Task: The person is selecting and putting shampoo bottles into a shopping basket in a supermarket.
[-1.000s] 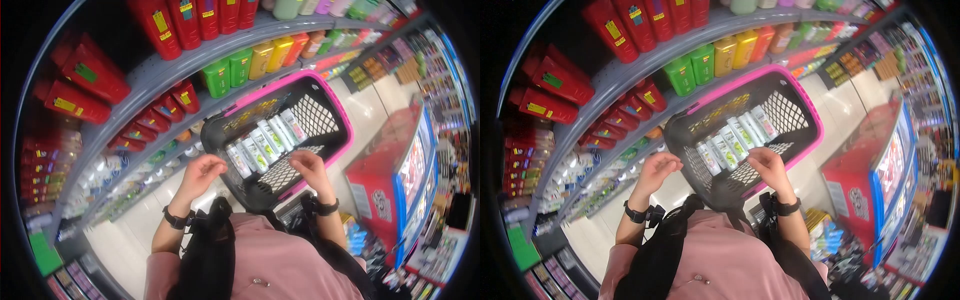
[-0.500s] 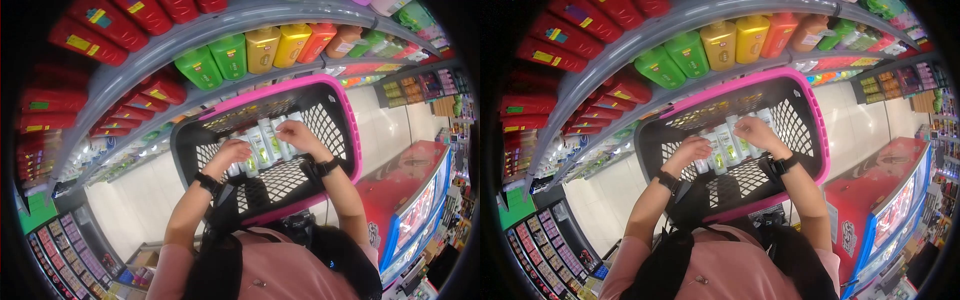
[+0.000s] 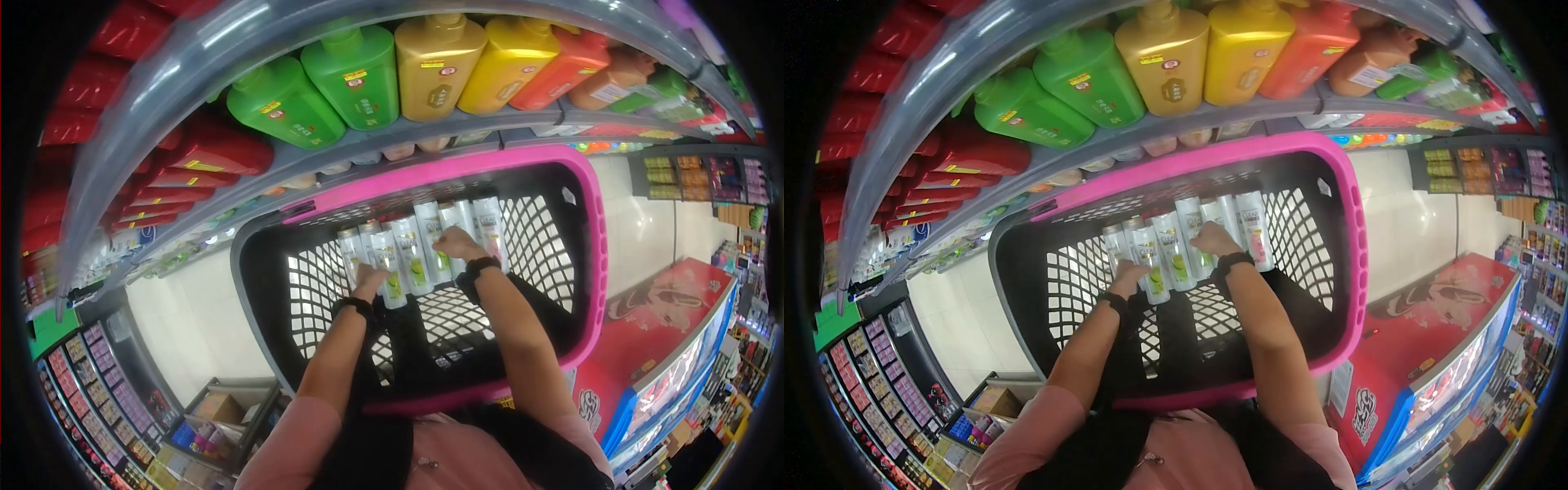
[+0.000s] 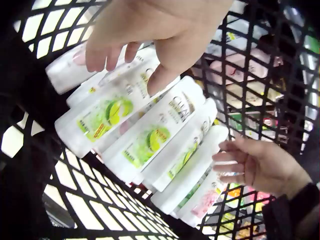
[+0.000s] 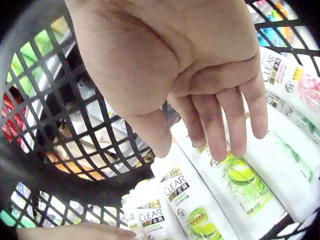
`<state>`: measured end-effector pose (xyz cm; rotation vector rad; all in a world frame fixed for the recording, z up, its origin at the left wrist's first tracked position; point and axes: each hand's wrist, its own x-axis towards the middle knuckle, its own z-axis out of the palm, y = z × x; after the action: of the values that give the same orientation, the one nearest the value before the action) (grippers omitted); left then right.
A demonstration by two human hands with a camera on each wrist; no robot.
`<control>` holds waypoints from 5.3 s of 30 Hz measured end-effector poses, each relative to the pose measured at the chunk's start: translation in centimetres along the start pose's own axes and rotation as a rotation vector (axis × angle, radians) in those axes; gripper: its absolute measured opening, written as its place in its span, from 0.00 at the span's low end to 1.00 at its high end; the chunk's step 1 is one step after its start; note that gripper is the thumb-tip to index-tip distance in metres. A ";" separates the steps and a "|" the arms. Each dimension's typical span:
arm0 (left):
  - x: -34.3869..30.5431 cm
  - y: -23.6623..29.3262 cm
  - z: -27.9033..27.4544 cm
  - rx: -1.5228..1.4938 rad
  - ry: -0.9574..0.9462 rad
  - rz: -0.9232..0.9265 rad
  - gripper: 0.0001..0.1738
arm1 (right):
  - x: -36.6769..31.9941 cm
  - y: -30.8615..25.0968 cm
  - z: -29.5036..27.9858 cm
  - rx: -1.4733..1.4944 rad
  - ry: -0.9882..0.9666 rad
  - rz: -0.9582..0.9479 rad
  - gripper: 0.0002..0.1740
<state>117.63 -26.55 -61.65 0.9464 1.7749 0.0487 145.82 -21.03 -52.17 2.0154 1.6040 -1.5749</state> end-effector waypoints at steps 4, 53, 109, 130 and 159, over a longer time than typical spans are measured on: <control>1.9 -4.8 4.1 -0.027 0.188 0.081 0.39 | 2.8 -1.9 1.8 0.024 0.010 -0.127 0.30; -35.4 15.1 -22.6 -0.155 0.096 0.803 0.33 | -20.2 -14.1 -3.4 0.219 0.264 -0.626 0.51; -61.7 -60.2 -76.9 -0.912 1.506 0.148 0.32 | -40.7 -94.6 49.9 0.063 -0.107 -1.447 0.37; -46.1 -53.9 -115.6 -0.395 1.474 0.781 0.36 | -31.4 -126.6 52.8 0.227 0.144 -1.857 0.38; -21.5 -40.1 -164.0 -0.342 0.314 1.205 0.29 | -13.6 -161.3 58.8 0.340 0.835 -1.171 0.32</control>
<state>-36.33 -2.43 6.77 1.6611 1.1475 1.2664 -13.95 2.31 7.63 2.1151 3.5015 -1.2492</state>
